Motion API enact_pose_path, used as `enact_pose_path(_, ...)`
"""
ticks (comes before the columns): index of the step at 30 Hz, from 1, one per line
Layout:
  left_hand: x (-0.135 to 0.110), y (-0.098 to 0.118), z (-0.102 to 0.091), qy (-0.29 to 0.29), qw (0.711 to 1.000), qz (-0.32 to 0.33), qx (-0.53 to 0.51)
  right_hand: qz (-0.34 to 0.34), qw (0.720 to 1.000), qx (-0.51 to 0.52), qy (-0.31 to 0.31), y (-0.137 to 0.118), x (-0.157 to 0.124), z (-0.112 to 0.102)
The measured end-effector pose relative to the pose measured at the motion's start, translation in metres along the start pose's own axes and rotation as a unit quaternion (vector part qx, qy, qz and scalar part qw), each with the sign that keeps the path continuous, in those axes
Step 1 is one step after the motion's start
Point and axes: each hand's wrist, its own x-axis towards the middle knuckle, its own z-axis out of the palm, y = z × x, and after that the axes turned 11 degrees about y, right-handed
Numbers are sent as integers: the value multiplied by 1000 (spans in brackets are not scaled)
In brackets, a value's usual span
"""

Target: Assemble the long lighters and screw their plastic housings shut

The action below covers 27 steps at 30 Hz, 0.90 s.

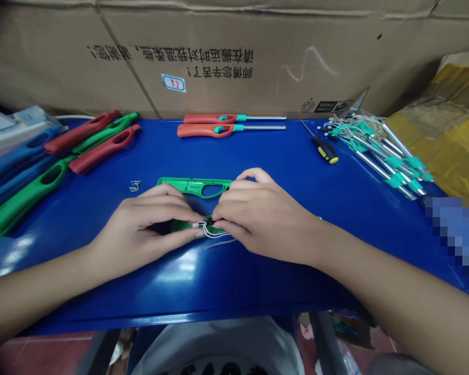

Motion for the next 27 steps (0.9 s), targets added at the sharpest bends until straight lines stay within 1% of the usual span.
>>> enact_pose_path(4, -1, -1, -1, -23, 999, 4, 38, -7, 999, -33, -4, 7, -1, -1)
enact_pose_path(8, -2, -1, -5, -76, 994, 9, 76, -6, 998, -56, -24, 13, -1, -3)
enact_pose_path(11, -2, -1, -7, -104, 992, 17, 71, -2, 998, -56, -35, 15, -1, -3)
enact_pose_path(15, -2, -1, -8, -119, 992, 21, 41, -8, 997, -59, -40, 15, -1, -2)
enact_pose_path(21, -1, -1, -8, -126, 991, 31, 38, -34, 993, -102, -46, 12, -1, -1)
enact_pose_path(27, -2, -2, -7, -143, 988, 47, 43, -85, 980, -161, -80, 9, 1, -1)
